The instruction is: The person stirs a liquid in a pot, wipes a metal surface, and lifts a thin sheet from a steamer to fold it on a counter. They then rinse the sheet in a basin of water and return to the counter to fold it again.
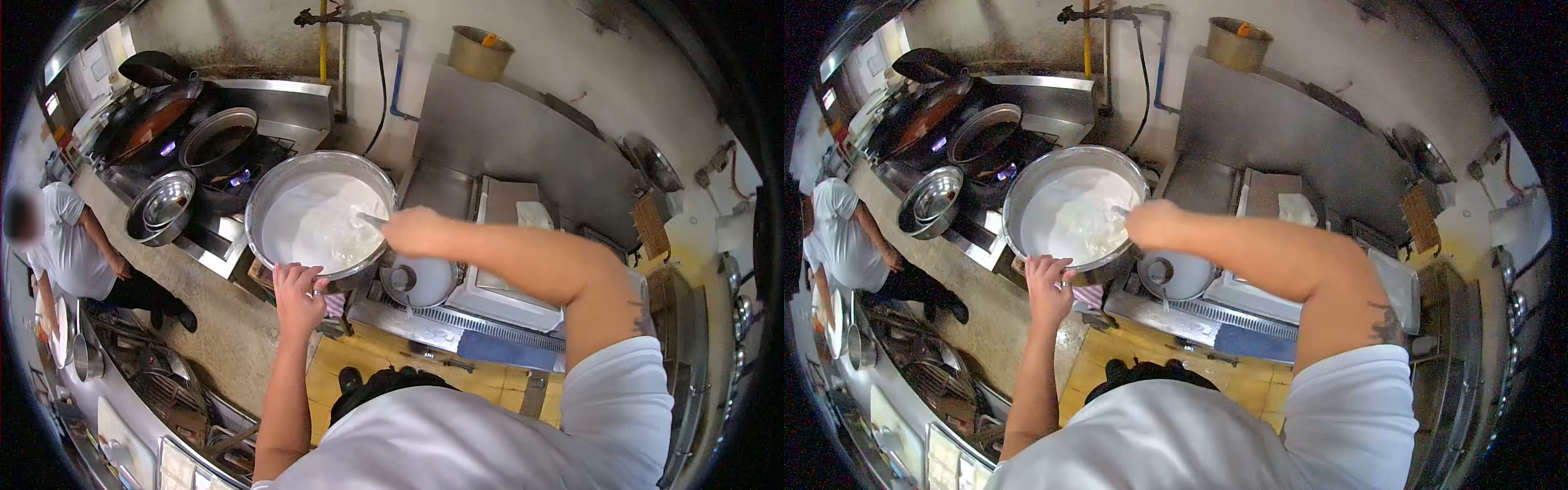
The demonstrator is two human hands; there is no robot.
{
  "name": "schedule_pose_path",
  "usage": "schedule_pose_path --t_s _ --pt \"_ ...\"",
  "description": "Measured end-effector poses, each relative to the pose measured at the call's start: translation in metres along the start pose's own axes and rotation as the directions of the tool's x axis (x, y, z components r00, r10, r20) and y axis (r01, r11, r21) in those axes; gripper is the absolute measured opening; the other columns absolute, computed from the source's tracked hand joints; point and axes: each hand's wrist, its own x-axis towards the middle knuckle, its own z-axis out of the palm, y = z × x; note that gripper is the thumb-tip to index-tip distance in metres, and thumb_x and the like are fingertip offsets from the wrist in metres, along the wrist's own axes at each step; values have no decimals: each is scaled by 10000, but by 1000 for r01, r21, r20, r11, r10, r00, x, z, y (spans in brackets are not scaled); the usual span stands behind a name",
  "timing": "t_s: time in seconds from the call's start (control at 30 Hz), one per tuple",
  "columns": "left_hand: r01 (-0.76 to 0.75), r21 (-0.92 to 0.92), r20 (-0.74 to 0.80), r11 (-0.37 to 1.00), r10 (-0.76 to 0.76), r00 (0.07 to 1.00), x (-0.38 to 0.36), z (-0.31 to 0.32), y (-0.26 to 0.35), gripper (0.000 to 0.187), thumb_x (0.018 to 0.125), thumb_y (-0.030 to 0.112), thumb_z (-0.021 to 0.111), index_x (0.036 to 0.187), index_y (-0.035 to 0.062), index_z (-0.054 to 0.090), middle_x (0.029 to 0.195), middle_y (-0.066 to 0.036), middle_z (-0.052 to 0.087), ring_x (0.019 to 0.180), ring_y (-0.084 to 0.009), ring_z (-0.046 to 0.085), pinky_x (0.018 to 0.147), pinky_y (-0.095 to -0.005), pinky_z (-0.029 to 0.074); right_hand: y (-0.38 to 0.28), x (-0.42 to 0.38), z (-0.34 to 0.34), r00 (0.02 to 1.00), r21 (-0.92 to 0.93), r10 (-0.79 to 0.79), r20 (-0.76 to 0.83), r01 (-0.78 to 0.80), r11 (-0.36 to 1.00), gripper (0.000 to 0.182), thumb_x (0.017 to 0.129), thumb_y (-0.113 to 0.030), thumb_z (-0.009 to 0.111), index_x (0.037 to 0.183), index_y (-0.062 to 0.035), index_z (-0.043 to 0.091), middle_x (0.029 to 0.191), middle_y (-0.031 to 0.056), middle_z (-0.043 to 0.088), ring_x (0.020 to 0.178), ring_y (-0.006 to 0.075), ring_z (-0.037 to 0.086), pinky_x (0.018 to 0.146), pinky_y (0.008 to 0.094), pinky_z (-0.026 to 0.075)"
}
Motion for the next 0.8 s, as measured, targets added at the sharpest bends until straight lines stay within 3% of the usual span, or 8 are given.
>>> schedule_pose_path --t_s 0.1,0.2,0.3,0.37,0.4,0.43,0.6,0.8 --pt "-5 9 -13 1000 5 1000 -2 2 -1 202 804 152 751 994 84 736 946 -86 662 1085 -309 594 1133 -566 341 21 41 -40 880 -119 22 475 40 992 192 882 -156 613 776 -34 717 744 112 700 661 233 666 580 453 526" --pt "-1 -7 -6 1000 1 1000 -3 2 -3 205 810 165 745 999 88 737 955 -90 662 1083 -313 593 1138 -569 331 22 33 -74 858 210 98 504 -231 950 275 932 -191 617 733 -4 652 606 102 626 494 228 583 448 420 476" --pt "4 -23 -2 1000 -4 1000 -2 3 -6 210 822 182 731 1010 90 736 963 -101 657 1085 -323 592 1153 -579 309 15 30 -63 887 282 -27 461 -118 952 314 939 -213 621 703 -11 666 579 98 617 501 228 593 438 409 472" --pt "6 -21 -9 1000 -6 1000 -3 3 -6 210 819 182 732 1008 91 736 959 -101 654 1085 -322 591 1153 -580 309 -6 30 -28 951 45 -175 255 169 985 218 813 -94 614 671 45 703 618 198 664 587 308 668 495 447 521" --pt "6 -25 -8 1000 -6 1000 -3 4 -7 210 820 180 731 1010 90 735 957 -101 652 1084 -323 591 1153 -580 310 -24 26 -15 968 34 -175 181 171 985 221 709 -33 670 895 44 762 782 217 729 777 351 743 652 456 577" --pt "4 -27 -6 1000 -5 1000 -4 5 -8 210 821 179 731 1012 90 734 956 -101 651 1084 -324 591 1153 -580 310 -44 3 -5 998 278 26 -59 -9 961 186 740 -57 703 891 29 768 880 197 750 846 347 748 690 455 594" --pt "-7 -25 0 1000 7 1000 -3 1 -5 213 824 168 729 1021 89 729 950 -98 643 1077 -322 592 1149 -576 318 -64 21 54 906 207 279 -318 -221 953 188 787 -69 722 964 -45 782 1003 137 765 916 326 750 738 445 611" --pt "-7 -34 -21 999 6 1000 -5 3 -11 216 806 168 749 1008 92 734 946 -84 650 1070 -309 593 1134 -569 336 -12 7 -10 996 72 79 43 -82 994 189 773 -68 709 927 33 756 969 203 751 890 328 751 716 456 607"
